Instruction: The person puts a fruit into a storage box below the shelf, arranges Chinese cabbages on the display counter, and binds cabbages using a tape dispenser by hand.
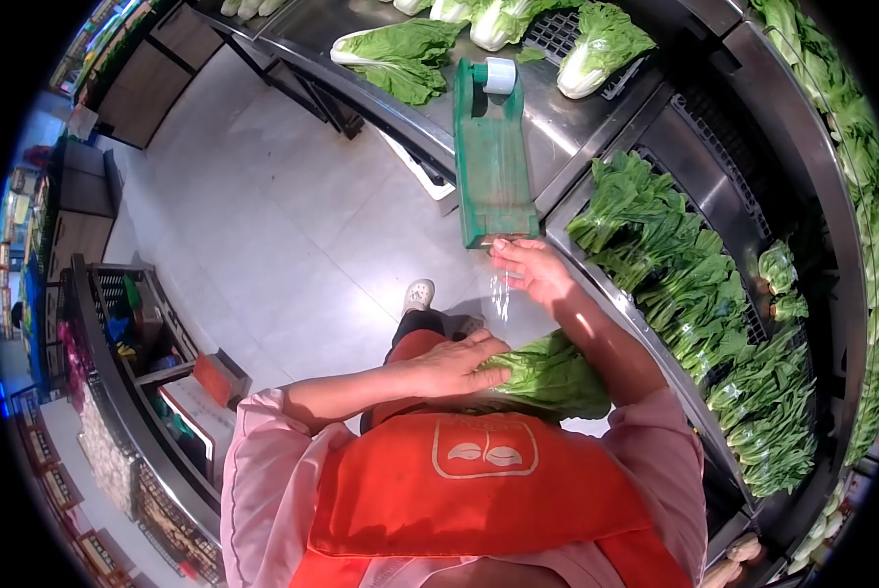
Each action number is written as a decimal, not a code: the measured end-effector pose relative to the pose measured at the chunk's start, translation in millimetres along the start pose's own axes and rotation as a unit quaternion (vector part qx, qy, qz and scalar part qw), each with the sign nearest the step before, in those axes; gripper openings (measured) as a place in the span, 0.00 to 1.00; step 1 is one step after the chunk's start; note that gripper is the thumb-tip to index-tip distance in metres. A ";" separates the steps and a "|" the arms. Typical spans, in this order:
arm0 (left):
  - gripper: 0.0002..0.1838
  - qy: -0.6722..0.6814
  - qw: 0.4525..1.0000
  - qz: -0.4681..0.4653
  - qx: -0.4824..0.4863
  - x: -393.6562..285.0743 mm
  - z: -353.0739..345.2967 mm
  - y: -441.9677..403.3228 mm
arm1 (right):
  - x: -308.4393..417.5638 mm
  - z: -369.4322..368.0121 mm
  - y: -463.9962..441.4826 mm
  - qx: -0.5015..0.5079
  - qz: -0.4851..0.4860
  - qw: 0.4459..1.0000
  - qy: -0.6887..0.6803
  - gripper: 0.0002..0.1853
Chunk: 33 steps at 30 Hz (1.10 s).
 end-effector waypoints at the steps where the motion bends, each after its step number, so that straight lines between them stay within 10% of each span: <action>1: 0.31 0.004 1.000 -0.003 -0.005 0.3 0.1 0.2 | 2.7 -0.9 1.5 -0.011 -0.022 1.000 0.012 0.13; 21: 0.28 0.058 0.995 -0.006 -0.084 18.7 20.5 13.3 | -31.2 25.5 -41.9 -0.009 0.119 0.973 -0.199 0.07; 26: 0.29 0.127 0.986 0.077 -0.070 38.4 29.6 10.9 | -10.2 6.4 -10.6 0.011 0.042 0.995 -0.093 0.11; 33: 0.48 0.113 0.988 0.107 -0.018 29.8 34.7 11.0 | 99.7 -68.4 64.4 0.171 0.194 0.945 0.200 0.07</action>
Point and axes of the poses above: each hand's wrist, its own y-axis away from the middle knuckle, its own z-axis out of the back of the hand, x = y × z, the point moved 7 cm from there along -y, towards the middle knuckle, and after that the axes turned 11 degrees about z, right-handed, at the moved point
